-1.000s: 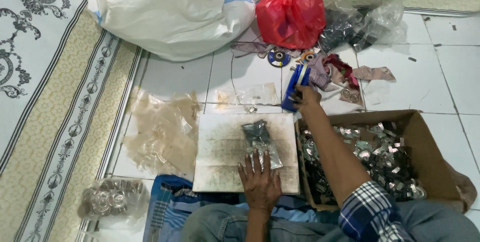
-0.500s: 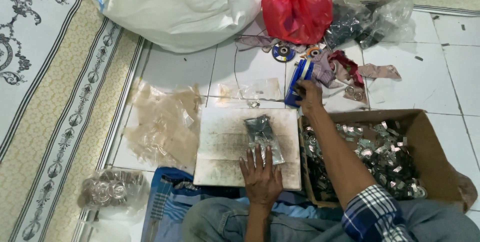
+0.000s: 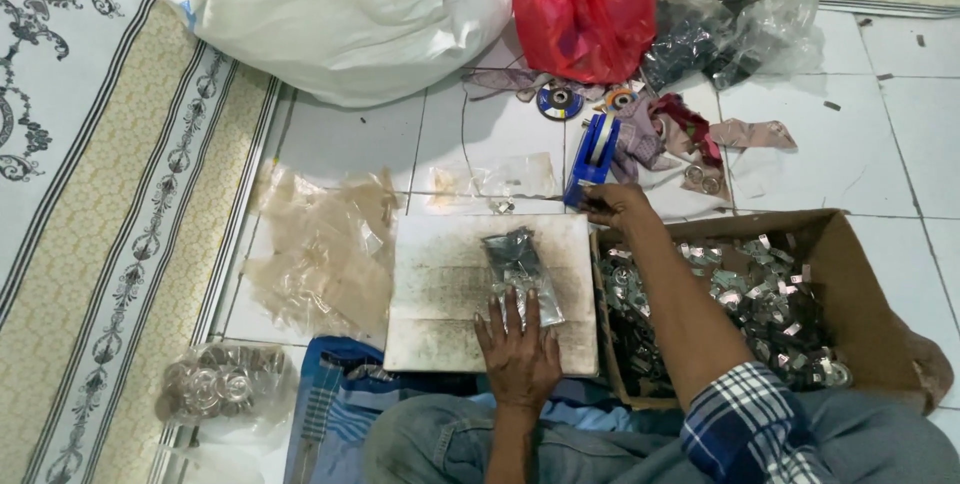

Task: The person is sorting and packing small metal components into plastic bags while sitting on the floor.

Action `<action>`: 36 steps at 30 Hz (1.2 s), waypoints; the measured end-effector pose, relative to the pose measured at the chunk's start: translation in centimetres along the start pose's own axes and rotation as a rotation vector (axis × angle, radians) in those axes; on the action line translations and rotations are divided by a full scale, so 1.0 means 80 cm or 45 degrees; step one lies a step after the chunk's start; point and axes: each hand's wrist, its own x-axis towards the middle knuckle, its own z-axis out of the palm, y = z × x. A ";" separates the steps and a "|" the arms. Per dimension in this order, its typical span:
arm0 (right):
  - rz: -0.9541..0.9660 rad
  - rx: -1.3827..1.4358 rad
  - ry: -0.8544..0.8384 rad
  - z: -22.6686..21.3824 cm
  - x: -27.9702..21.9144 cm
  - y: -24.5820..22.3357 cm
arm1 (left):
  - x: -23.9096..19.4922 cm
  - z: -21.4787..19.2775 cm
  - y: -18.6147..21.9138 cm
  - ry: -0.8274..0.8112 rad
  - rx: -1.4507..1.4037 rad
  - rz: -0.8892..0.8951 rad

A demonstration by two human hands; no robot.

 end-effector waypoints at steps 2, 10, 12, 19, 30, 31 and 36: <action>0.002 -0.005 0.068 0.006 -0.010 0.000 | 0.001 -0.001 0.000 -0.016 0.003 -0.002; -0.024 -0.023 0.269 0.021 -0.043 -0.001 | 0.000 -0.005 0.002 0.000 -0.019 -0.009; 0.009 -0.059 0.295 0.023 -0.041 -0.001 | 0.002 -0.005 0.002 -0.004 0.014 -0.006; 0.014 -0.007 0.265 0.021 -0.035 0.006 | -0.002 0.003 -0.001 0.041 0.037 0.010; -0.017 -0.061 0.271 0.028 -0.042 0.005 | 0.004 -0.006 0.004 0.053 0.057 0.008; -0.016 -0.056 0.270 0.029 -0.046 0.002 | 0.005 -0.009 0.006 0.052 0.060 0.013; -0.075 -0.200 0.478 0.032 -0.029 0.008 | 0.001 -0.002 0.004 0.050 0.057 -0.002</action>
